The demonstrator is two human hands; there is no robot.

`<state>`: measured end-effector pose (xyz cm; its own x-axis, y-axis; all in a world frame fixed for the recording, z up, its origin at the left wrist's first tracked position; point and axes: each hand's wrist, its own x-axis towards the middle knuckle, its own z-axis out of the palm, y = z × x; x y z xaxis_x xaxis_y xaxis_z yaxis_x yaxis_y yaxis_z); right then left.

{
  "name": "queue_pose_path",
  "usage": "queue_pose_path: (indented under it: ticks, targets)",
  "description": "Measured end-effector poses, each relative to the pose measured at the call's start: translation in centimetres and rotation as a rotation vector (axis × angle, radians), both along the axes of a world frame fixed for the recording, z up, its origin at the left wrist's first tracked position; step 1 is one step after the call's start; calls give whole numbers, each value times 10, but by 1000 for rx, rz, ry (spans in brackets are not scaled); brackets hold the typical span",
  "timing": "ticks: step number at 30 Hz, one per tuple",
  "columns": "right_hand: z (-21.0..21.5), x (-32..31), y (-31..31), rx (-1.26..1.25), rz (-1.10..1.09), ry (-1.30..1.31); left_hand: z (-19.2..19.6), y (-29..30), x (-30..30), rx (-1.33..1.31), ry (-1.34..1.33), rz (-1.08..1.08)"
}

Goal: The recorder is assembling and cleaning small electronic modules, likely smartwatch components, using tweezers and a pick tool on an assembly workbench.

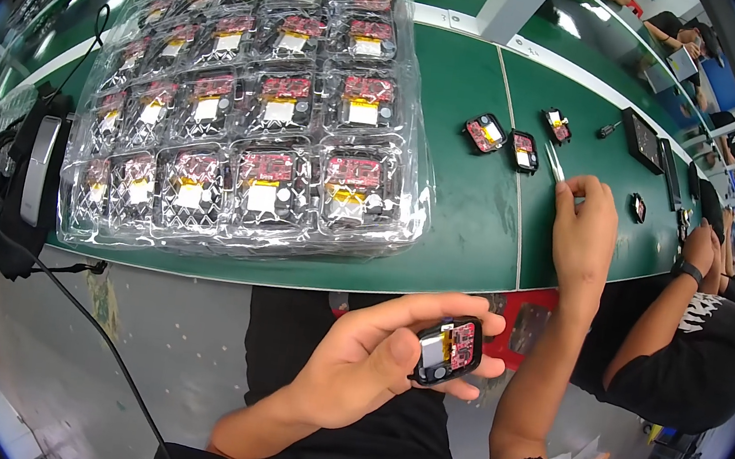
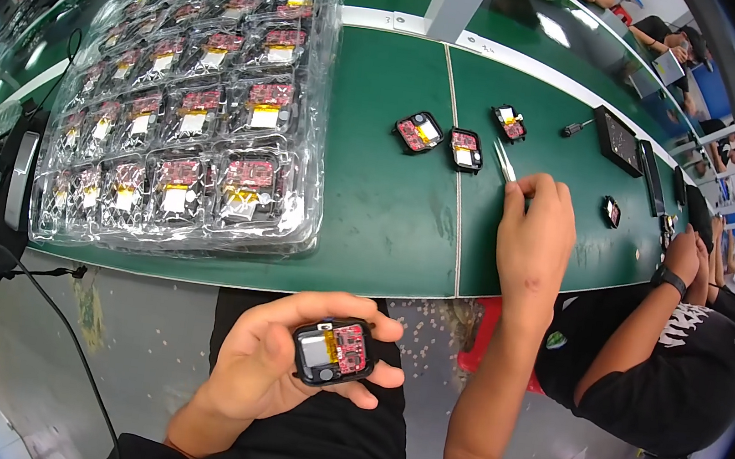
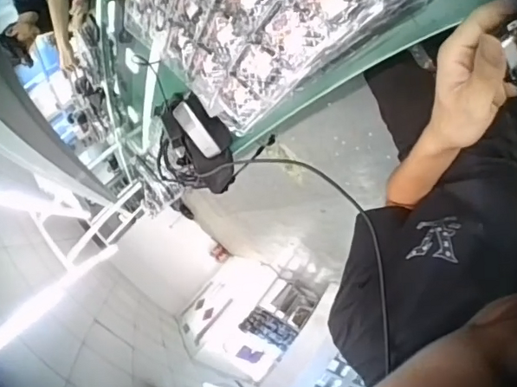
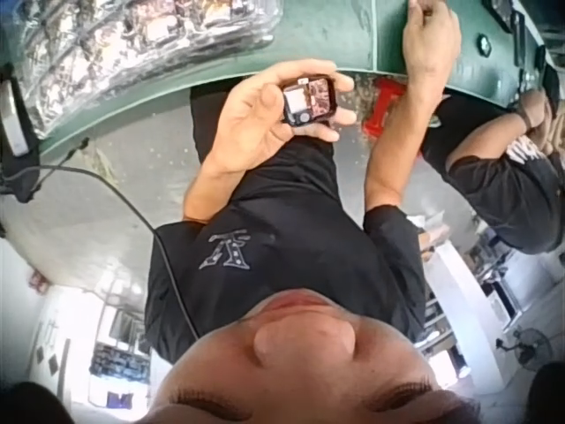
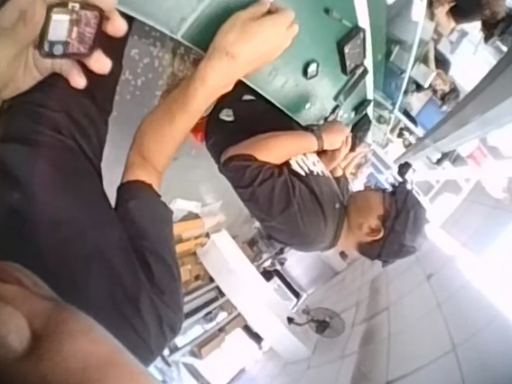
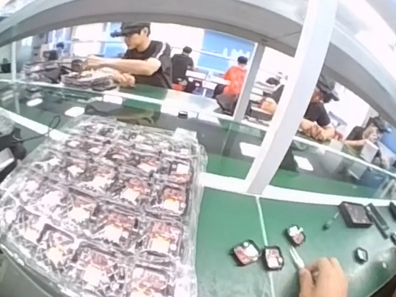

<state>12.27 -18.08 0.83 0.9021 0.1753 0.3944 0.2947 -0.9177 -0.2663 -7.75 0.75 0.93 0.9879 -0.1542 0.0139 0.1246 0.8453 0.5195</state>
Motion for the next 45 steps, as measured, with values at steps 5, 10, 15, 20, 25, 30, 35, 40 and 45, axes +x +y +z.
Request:
queue_pose_path:
  ticks: [5,10,15,20,25,30,35,40,45]
  targets:
    - [13,-22,-1,433,44,68,0,4,1,7,61,14]
    - [46,-95,-19,924,553,304,5,5,-4,255,-3,186]
    - [59,-103,-11,823,639,339,3,4,-2,303,-5,265]
    - [60,-102,-4,720,616,323,3,3,-4,313,8,277]
    - [65,-108,7,787,527,403,2,3,-3,334,18,282]
    - [62,-106,7,900,520,499,4,7,-4,357,11,259]
    - [44,-94,2,1164,632,695,4,11,-5,318,-26,223]
    - [39,-89,4,1208,720,689,6,14,-6,285,-34,176]
    - [37,-86,0,1122,787,647,5,16,-7,274,-38,152]
